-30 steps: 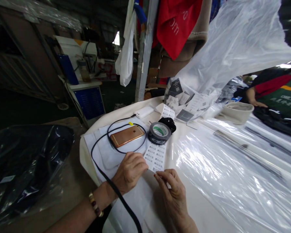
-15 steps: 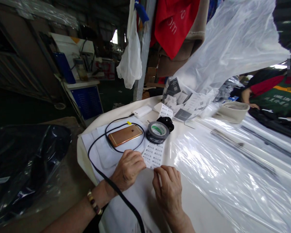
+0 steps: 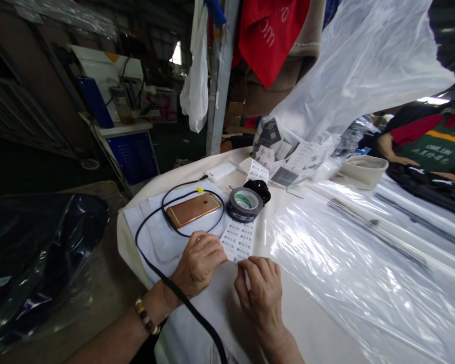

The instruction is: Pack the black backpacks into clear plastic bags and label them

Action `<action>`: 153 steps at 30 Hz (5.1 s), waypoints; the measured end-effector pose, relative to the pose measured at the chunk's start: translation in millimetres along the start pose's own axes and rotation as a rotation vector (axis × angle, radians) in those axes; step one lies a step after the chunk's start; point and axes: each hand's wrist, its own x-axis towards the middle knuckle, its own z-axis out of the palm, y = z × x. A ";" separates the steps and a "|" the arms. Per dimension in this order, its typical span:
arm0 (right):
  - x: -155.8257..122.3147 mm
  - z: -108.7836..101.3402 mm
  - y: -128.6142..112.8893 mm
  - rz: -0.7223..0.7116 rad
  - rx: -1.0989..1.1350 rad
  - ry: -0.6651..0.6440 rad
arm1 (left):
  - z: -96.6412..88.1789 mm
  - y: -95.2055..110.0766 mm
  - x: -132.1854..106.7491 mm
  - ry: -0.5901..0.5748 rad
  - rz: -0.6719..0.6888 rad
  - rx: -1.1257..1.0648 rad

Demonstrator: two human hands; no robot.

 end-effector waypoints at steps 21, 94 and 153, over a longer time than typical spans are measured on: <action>2.9 -7.6 4.2 -0.021 0.011 -0.040 | -2.1 3.0 2.6 0.054 -0.008 0.044; 103.1 29.1 23.6 0.082 0.674 -1.082 | -0.3 0.9 -10.2 -0.196 -1.255 -0.779; 34.6 54.6 16.2 -0.081 0.038 -0.719 | -0.9 38.7 -17.5 -0.534 -1.160 -0.226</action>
